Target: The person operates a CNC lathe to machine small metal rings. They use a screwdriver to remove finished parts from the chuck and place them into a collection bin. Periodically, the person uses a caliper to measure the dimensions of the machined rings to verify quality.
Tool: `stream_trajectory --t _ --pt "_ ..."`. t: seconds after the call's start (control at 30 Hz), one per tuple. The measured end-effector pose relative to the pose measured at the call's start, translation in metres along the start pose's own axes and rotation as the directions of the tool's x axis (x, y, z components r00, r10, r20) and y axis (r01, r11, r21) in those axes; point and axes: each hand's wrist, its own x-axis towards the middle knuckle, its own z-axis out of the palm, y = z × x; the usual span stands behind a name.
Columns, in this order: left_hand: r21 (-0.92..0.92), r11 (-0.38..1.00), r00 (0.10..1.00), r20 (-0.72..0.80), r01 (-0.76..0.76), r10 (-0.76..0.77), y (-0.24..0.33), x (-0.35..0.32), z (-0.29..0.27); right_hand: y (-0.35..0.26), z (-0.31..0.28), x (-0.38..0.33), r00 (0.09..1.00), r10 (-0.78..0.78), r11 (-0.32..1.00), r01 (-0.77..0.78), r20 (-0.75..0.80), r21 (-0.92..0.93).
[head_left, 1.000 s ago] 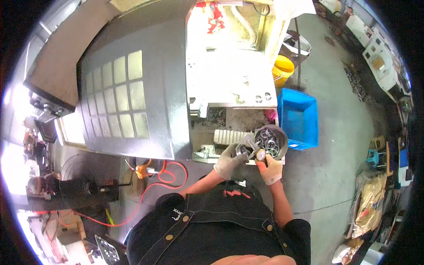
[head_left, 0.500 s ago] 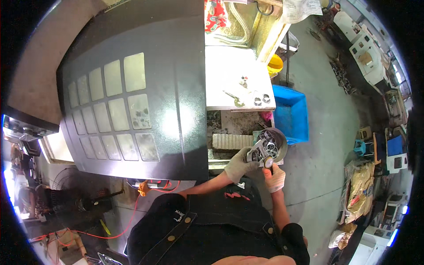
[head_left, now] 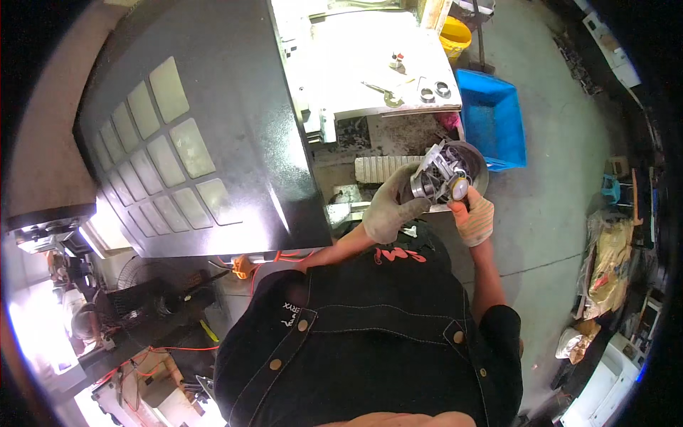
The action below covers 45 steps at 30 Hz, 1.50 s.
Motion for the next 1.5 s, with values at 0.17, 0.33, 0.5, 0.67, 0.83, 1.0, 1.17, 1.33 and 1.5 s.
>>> stream_trajectory --t 0.17,0.33,0.5,0.67,0.83,1.0,1.17,1.33,1.5 --pt "0.024 0.997 0.995 -0.053 -0.078 0.079 -0.011 0.011 0.011 0.006 -0.014 0.012 0.997 -0.067 0.996 0.065 -0.04 -0.053" --pt "0.119 0.988 0.99 -0.093 -0.098 0.11 -0.018 0.017 0.023 0.02 -0.019 0.009 0.998 -0.051 0.996 0.049 -0.022 -0.08" --pt "0.123 0.992 0.988 -0.155 -0.002 0.021 -0.028 0.021 0.035 0.031 -0.018 -0.005 0.997 0.056 0.998 -0.054 -0.05 0.045" --pt "0.188 0.982 0.984 -0.173 -0.007 0.04 -0.045 0.026 0.035 0.054 -0.013 -0.017 0.994 0.012 0.999 -0.017 -0.106 -0.042" --pt "0.31 0.947 0.972 -0.235 0.082 -0.008 -0.051 0.031 0.039 0.063 -0.016 -0.021 0.994 0.03 0.995 -0.039 -0.105 -0.091" --pt "0.277 0.956 0.956 -0.292 0.097 -0.012 -0.072 0.04 0.032 0.072 -0.015 -0.024 0.988 0.152 0.987 -0.15 0.031 -0.063" --pt "0.049 0.968 0.912 -0.35 0.245 -0.213 -0.112 0.056 0.003 0.099 -0.002 -0.039 0.894 0.383 0.923 -0.383 0.233 -0.045" --pt "-0.028 0.953 0.908 -0.297 0.302 -0.297 -0.153 0.072 -0.015 0.131 0.0 -0.061 0.833 0.533 0.84 -0.542 0.148 0.022" --pt "0.433 0.81 0.879 -0.433 0.396 -0.198 -0.166 0.112 -0.003 0.192 0.006 -0.073 0.637 0.764 0.556 -0.732 0.105 0.393"
